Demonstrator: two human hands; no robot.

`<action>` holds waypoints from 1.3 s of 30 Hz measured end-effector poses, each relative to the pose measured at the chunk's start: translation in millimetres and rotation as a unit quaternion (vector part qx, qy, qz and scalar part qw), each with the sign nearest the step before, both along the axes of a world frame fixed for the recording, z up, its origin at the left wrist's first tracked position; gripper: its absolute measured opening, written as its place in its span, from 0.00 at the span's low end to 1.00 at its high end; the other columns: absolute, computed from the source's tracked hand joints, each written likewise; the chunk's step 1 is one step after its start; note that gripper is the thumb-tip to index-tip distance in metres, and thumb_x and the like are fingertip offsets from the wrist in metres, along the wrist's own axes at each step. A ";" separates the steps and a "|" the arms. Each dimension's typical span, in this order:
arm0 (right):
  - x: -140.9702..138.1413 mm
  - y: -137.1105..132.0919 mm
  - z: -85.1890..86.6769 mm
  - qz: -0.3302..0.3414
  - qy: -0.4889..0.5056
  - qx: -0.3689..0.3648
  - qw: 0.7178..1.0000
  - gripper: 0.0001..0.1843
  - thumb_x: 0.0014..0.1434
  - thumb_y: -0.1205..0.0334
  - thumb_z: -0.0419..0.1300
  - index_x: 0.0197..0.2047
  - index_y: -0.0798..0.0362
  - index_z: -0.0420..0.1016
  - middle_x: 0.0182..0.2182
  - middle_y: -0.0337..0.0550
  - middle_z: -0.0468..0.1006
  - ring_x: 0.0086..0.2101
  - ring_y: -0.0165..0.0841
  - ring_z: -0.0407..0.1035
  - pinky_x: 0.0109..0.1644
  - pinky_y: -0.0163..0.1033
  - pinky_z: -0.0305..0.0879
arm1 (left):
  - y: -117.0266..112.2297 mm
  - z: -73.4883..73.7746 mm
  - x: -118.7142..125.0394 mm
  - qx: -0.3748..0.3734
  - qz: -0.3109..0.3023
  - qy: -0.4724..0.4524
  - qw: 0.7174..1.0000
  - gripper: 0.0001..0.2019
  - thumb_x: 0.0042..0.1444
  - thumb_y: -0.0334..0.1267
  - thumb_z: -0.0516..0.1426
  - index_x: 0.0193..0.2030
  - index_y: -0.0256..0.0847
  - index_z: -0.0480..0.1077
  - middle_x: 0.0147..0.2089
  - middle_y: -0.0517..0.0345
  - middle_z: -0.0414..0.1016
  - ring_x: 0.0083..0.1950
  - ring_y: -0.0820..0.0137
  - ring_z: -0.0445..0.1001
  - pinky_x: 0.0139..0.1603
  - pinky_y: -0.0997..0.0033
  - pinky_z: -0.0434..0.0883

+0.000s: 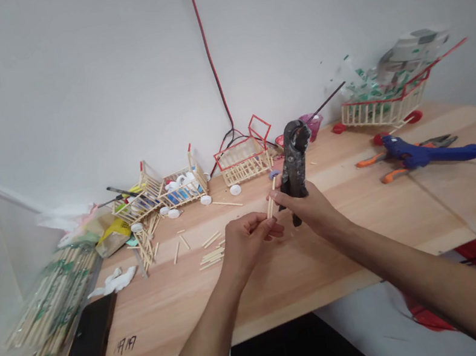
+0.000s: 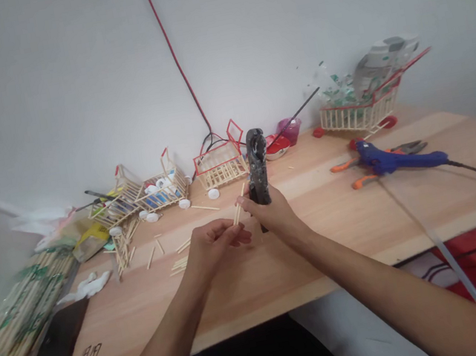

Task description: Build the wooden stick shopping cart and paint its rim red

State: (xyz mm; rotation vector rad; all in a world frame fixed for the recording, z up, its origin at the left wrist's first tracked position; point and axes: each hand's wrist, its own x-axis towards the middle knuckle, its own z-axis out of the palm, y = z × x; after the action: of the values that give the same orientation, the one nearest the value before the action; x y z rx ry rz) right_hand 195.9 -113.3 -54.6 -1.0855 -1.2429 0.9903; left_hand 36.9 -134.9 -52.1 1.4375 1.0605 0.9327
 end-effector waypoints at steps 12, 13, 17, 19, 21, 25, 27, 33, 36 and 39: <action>-0.3 1.0 -2.1 0.007 0.001 0.014 1.000 0.17 0.48 0.49 0.65 0.31 0.50 0.65 0.26 0.34 0.66 0.29 0.30 0.63 0.37 0.39 0.62 | 0.8 1.0 -4.1 -0.116 -0.069 -0.102 0.986 0.22 0.52 0.55 0.61 0.36 0.32 0.74 0.33 0.43 0.82 0.33 0.62 0.81 0.39 0.64 0.76; -0.4 0.8 -1.9 0.008 0.000 0.012 1.000 0.17 0.48 0.48 0.65 0.31 0.51 0.65 0.26 0.34 0.66 0.29 0.30 0.62 0.37 0.38 0.62 | 1.4 0.6 -3.4 -0.124 -0.062 -0.098 0.985 0.22 0.52 0.55 0.61 0.35 0.33 0.74 0.33 0.44 0.82 0.33 0.62 0.81 0.38 0.64 0.76; -0.9 0.4 -2.1 0.023 0.002 -0.005 1.000 0.18 0.48 0.49 0.65 0.32 0.51 0.65 0.26 0.35 0.68 0.29 0.31 0.63 0.37 0.39 0.62 | 3.8 0.5 -0.1 -0.121 -0.042 -0.098 0.987 0.22 0.49 0.54 0.63 0.36 0.34 0.77 0.36 0.46 0.82 0.35 0.63 0.81 0.36 0.68 0.76; -1.2 0.5 -2.9 0.033 0.004 -0.008 0.999 0.17 0.48 0.50 0.65 0.32 0.51 0.65 0.27 0.35 0.69 0.29 0.31 0.64 0.37 0.39 0.63 | 4.5 0.9 1.7 -0.107 -0.037 -0.105 0.988 0.22 0.49 0.54 0.63 0.38 0.34 0.78 0.39 0.46 0.82 0.37 0.62 0.81 0.36 0.68 0.76; -1.6 0.7 -4.0 0.035 -0.003 -0.003 0.999 0.15 0.49 0.51 0.64 0.32 0.51 0.65 0.27 0.35 0.69 0.30 0.31 0.65 0.37 0.39 0.63 | 5.0 0.9 3.1 -0.103 -0.030 -0.108 0.988 0.23 0.48 0.54 0.64 0.38 0.33 0.78 0.39 0.46 0.82 0.37 0.62 0.81 0.37 0.67 0.76; -2.1 0.9 -6.0 0.040 -0.005 0.000 0.999 0.13 0.50 0.54 0.63 0.33 0.51 0.64 0.27 0.35 0.69 0.29 0.31 0.66 0.38 0.39 0.64 | 5.8 -0.6 4.0 -0.121 -0.024 -0.112 0.986 0.23 0.46 0.54 0.65 0.38 0.33 0.78 0.34 0.48 0.82 0.32 0.66 0.80 0.36 0.67 0.76; -2.3 0.7 -7.1 0.047 -0.006 0.001 0.999 0.13 0.51 0.55 0.63 0.33 0.50 0.64 0.26 0.35 0.69 0.29 0.31 0.67 0.38 0.39 0.64 | 6.2 -1.3 3.4 -0.127 -0.024 -0.116 0.985 0.23 0.45 0.53 0.67 0.38 0.33 0.77 0.32 0.50 0.81 0.30 0.68 0.79 0.35 0.69 0.75; -3.4 2.2 -13.0 0.055 -0.017 -0.001 0.998 0.12 0.52 0.55 0.62 0.34 0.50 0.64 0.27 0.35 0.69 0.29 0.31 0.66 0.37 0.39 0.63 | 6.9 -1.4 1.7 -0.123 -0.031 -0.118 0.985 0.22 0.44 0.52 0.67 0.34 0.32 0.76 0.28 0.53 0.79 0.27 0.71 0.77 0.33 0.71 0.74; -1.7 5.5 -13.5 0.056 -0.057 0.011 0.997 0.12 0.52 0.54 0.62 0.34 0.51 0.65 0.29 0.36 0.71 0.30 0.32 0.66 0.39 0.40 0.64 | 7.7 -1.2 -0.2 -0.113 -0.032 -0.108 0.987 0.21 0.44 0.51 0.67 0.33 0.32 0.75 0.28 0.53 0.79 0.27 0.71 0.76 0.34 0.71 0.74; 6.7 7.3 -7.4 0.045 -0.114 0.033 0.992 0.13 0.53 0.51 0.62 0.35 0.51 0.67 0.30 0.39 0.72 0.33 0.33 0.68 0.41 0.41 0.64 | 9.3 -0.6 -6.3 -0.102 -0.016 -0.093 0.990 0.19 0.46 0.50 0.66 0.34 0.33 0.75 0.28 0.53 0.79 0.27 0.71 0.77 0.33 0.71 0.74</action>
State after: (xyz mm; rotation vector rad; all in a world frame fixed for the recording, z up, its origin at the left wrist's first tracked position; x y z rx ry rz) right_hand 202.6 -106.0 -62.0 -1.1211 -1.5112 0.9041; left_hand 30.5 -125.7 -52.7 1.1727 0.9618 0.8887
